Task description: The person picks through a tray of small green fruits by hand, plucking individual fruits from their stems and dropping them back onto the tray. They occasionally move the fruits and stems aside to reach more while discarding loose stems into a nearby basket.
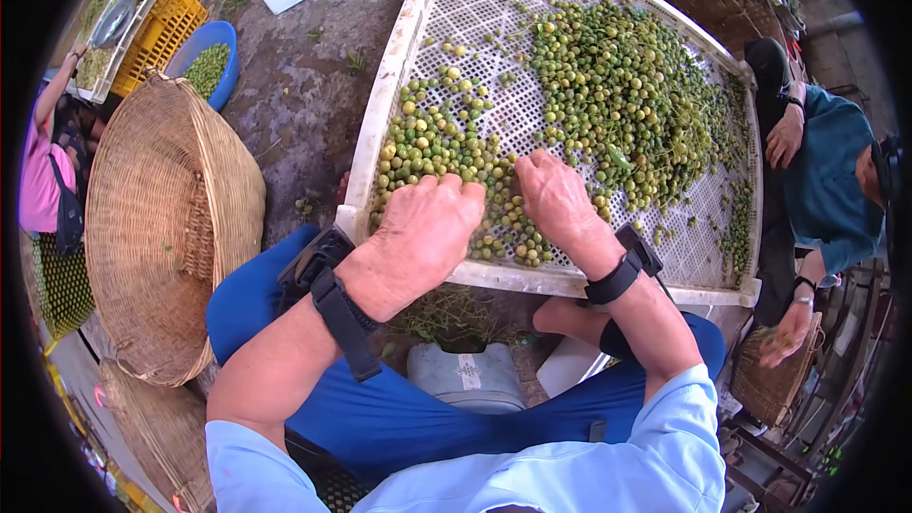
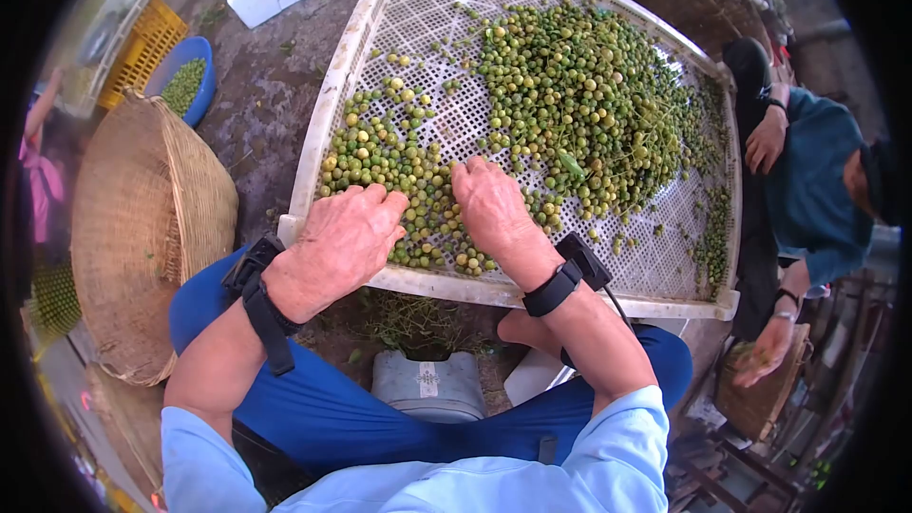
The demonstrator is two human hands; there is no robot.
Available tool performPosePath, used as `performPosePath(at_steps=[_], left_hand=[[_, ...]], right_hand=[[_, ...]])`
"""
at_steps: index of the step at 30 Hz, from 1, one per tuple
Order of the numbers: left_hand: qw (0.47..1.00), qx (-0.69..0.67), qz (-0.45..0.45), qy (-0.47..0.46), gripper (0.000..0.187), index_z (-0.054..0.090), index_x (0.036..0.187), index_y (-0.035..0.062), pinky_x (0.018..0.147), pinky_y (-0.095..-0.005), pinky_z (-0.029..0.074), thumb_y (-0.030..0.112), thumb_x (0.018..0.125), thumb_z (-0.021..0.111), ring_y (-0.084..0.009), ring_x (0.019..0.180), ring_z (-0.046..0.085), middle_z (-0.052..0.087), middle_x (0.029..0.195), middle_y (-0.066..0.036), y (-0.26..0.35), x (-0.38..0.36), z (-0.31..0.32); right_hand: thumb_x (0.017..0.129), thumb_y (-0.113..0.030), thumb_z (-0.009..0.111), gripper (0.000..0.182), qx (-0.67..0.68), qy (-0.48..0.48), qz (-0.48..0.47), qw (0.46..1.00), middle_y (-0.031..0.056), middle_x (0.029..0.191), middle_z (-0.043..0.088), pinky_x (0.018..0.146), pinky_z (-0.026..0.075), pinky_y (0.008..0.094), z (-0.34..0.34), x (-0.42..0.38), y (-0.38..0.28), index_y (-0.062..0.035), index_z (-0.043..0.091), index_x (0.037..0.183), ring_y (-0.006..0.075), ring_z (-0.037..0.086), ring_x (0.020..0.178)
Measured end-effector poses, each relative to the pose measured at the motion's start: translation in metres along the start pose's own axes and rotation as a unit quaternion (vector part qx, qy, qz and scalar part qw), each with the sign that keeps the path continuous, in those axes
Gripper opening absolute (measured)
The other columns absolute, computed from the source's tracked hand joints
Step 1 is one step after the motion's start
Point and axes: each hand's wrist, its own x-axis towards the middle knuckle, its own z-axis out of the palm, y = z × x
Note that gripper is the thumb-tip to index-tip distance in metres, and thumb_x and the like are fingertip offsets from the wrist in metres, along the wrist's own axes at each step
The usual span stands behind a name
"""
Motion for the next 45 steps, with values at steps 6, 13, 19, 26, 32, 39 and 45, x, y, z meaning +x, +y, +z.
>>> performPosePath(at_steps=[6, 13, 19, 26, 32, 39, 45], left_hand=[[1.000, -0.008, -0.003, 0.002, 0.021, 0.058, 0.095, 0.0034, 0.066, -0.0381, 0.051, 0.016, 0.079, 0.064, -0.0270, 0.076, 0.062, 0.057, 0.078, -0.011, -0.001, 0.000, -0.002], [0.989, -0.137, -0.045, 0.001, 0.022, 0.059, 0.099, 0.0000, 0.066, -0.0365, 0.051, 0.012, 0.080, 0.063, -0.0265, 0.077, 0.063, 0.061, 0.084, -0.014, 0.003, 0.007, -0.009], [0.879, -0.468, -0.090, -0.011, 0.019, 0.061, 0.100, -0.0030, 0.063, -0.0251, 0.049, 0.004, 0.083, 0.058, -0.0096, 0.069, 0.060, 0.063, 0.075, -0.006, 0.001, 0.024, 0.001], [0.863, -0.491, -0.088, 0.077, 0.004, 0.060, 0.084, -0.0020, 0.060, -0.0219, 0.047, 0.001, 0.085, 0.056, -0.0055, 0.063, 0.054, 0.059, 0.069, -0.001, -0.012, 0.022, -0.017], [0.869, -0.476, -0.109, 0.081, 0.005, 0.060, 0.083, -0.0022, 0.057, -0.0209, 0.043, 0.000, 0.084, 0.056, -0.0038, 0.061, 0.049, 0.057, 0.067, 0.000, -0.022, 0.020, -0.018], [0.914, -0.380, -0.101, 0.099, 0.009, 0.062, 0.083, -0.0017, 0.057, -0.0268, 0.045, 0.007, 0.081, 0.061, -0.0086, 0.060, 0.055, 0.060, 0.066, -0.006, -0.016, 0.022, -0.020], [0.915, -0.385, -0.097, 0.075, 0.010, 0.063, 0.084, -0.0023, 0.058, -0.0279, 0.046, 0.008, 0.082, 0.061, -0.0105, 0.061, 0.057, 0.062, 0.067, -0.008, -0.018, 0.022, -0.018]], right_hand=[[0.071, 0.000, 0.057, 0.018, -0.046, 0.007, -0.031, 0.998, 0.0168, 0.087, 0.053, 0.071, 0.049, 0.0425, 0.002, 0.002, -0.002, -0.0001, 0.051, 0.088, 0.0337, 0.057, 0.083], [0.079, -0.007, 0.059, 0.008, 0.453, 0.037, 0.180, 0.872, 0.0020, 0.070, 0.056, 0.048, 0.044, 0.0267, -0.019, 0.001, 0.006, -0.0015, 0.057, 0.084, 0.0133, 0.052, 0.054], [0.082, -0.005, 0.058, 0.004, 0.809, -0.035, 0.225, 0.542, -0.0024, 0.069, 0.055, 0.043, 0.034, 0.0173, -0.052, -0.028, -0.025, -0.0052, 0.060, 0.086, 0.0028, 0.046, 0.052], [0.081, -0.010, 0.061, 0.025, 0.228, -0.231, -0.128, 0.937, 0.0137, 0.077, 0.062, 0.051, 0.048, 0.0314, -0.014, -0.113, -0.089, -0.0072, 0.053, 0.105, 0.0208, 0.061, 0.063], [0.076, 0.000, 0.055, 0.018, 0.180, -0.001, -0.138, 0.974, 0.0106, 0.074, 0.054, 0.051, 0.048, 0.0385, -0.032, -0.081, -0.087, -0.0072, 0.051, 0.092, 0.0272, 0.059, 0.066], [0.084, -0.012, 0.055, 0.010, 0.107, 0.087, 0.066, 0.988, 0.0130, 0.084, 0.056, 0.062, 0.049, 0.0432, -0.007, -0.021, -0.024, -0.0070, 0.056, 0.092, 0.0335, 0.059, 0.074], [0.081, -0.014, 0.060, 0.013, 0.146, 0.004, 0.065, 0.987, 0.0131, 0.084, 0.058, 0.067, 0.048, 0.0434, 0.003, 0.002, -0.013, -0.0053, 0.055, 0.090, 0.0336, 0.059, 0.078]])
